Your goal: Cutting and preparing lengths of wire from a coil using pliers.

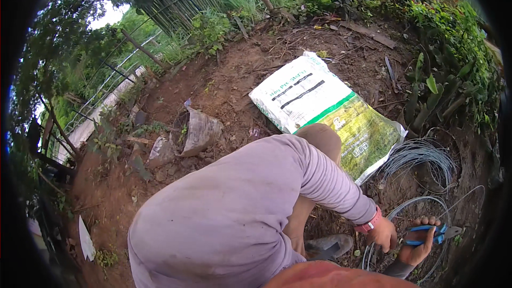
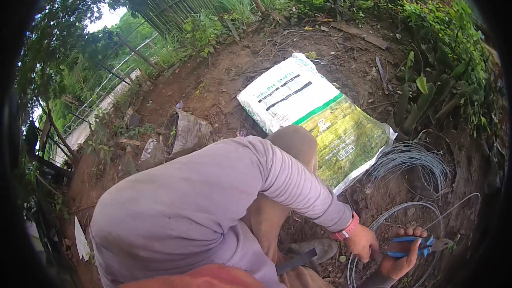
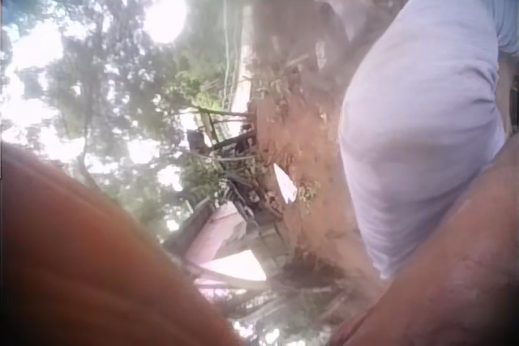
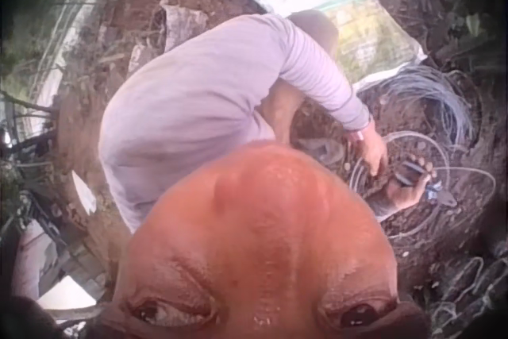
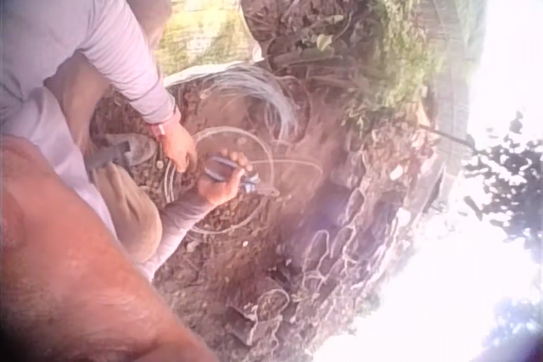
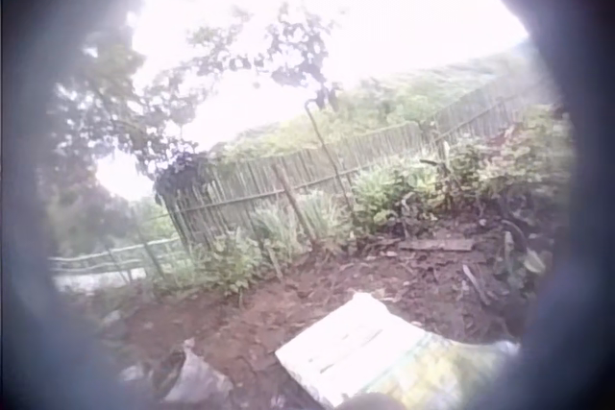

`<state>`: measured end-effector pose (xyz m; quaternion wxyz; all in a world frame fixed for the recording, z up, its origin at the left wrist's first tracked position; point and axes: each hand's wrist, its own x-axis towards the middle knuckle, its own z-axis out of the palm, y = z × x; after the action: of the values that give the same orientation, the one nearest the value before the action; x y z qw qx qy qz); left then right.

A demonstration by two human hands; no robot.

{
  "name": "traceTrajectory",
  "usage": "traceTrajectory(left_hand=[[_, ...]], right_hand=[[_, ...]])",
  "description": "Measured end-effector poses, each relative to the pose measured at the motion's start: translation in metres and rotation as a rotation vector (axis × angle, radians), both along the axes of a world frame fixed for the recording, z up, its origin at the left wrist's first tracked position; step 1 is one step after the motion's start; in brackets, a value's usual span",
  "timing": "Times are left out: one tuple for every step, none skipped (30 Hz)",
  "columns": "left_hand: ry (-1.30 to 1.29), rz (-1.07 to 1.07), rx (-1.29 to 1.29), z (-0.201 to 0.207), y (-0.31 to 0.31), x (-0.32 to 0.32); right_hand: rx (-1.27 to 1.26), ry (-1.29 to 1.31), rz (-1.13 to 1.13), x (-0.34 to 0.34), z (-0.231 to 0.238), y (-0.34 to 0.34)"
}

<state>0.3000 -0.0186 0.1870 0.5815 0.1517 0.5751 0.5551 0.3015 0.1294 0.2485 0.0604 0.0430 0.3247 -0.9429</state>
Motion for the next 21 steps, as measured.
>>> traceTrajectory(left_hand=[[0.020, -0.028, 0.077, 0.001, 0.002, 0.004], [0.071, -0.043, 0.186, 0.003, 0.002, 0.007], [0.042, -0.066, 0.158, 0.006, 0.001, 0.010], [0.036, -0.032, 0.191, 0.010, 0.000, 0.012], [0.055, 0.015, 0.233, 0.014, -0.002, 0.013], [0.021, 0.003, 0.227, 0.017, -0.003, 0.013], [-0.033, 0.016, 0.219, 0.020, -0.005, 0.012], [-0.067, 0.034, 0.248, 0.022, -0.006, 0.011], [-0.086, 0.030, 0.213, 0.024, -0.007, 0.009], [-0.069, 0.063, 0.235, 0.025, -0.008, 0.006], [-0.041, 0.110, 0.300, 0.025, -0.008, 0.004], [-0.056, 0.082, 0.260, 0.026, -0.009, 0.003], [-0.125, 0.118, 0.282, 0.026, -0.010, 0.002], [-0.186, 0.152, 0.329, 0.026, -0.010, 0.000], [-0.128, 0.158, 0.325, 0.026, -0.012, -0.001], [-0.134, 0.143, 0.285, 0.026, -0.012, -0.001], [-0.035, 0.121, 0.270, 0.025, -0.014, -0.002], [0.078, 0.110, 0.277, 0.024, -0.015, -0.003], [0.228, 0.076, 0.284, 0.022, -0.017, -0.003], [0.188, 0.042, 0.247, 0.020, -0.018, -0.004], [0.309, -0.013, 0.194, 0.017, -0.021, -0.004]], right_hand=[[0.025, 0.022, -0.011, -0.001, 0.001, 0.001], [0.042, 0.071, -0.042, -0.002, 0.002, 0.001], [0.035, 0.101, -0.018, -0.002, 0.003, 0.001], [0.042, 0.077, 0.002, -0.003, 0.004, 0.001], [0.024, 0.064, -0.028, -0.004, 0.005, 0.001], [0.004, 0.032, -0.093, -0.005, 0.007, 0.001], [0.010, 0.045, -0.057, -0.007, 0.009, 0.002], [0.031, 0.058, -0.077, -0.010, 0.010, 0.002], [0.047, 0.057, -0.142, -0.014, 0.012, 0.004], [0.053, 0.070, -0.098, -0.017, 0.013, 0.005], [0.044, 0.106, -0.085, -0.020, 0.015, 0.007], [0.025, 0.130, -0.126, -0.023, 0.017, 0.010], [0.042, 0.171, -0.113, -0.025, 0.019, 0.014], [0.062, 0.167, -0.087, -0.025, 0.021, 0.018], [0.074, 0.201, -0.120, -0.026, 0.023, 0.024], [0.067, 0.210, -0.191, -0.026, 0.026, 0.031], [0.097, 0.234, -0.202, -0.025, 0.028, 0.039], [0.101, 0.231, -0.212, -0.023, 0.030, 0.049], [0.109, 0.243, -0.260, -0.022, 0.033, 0.059], [0.095, 0.252, -0.325, -0.020, 0.034, 0.068], [0.106, 0.269, -0.330, -0.018, 0.034, 0.078]])
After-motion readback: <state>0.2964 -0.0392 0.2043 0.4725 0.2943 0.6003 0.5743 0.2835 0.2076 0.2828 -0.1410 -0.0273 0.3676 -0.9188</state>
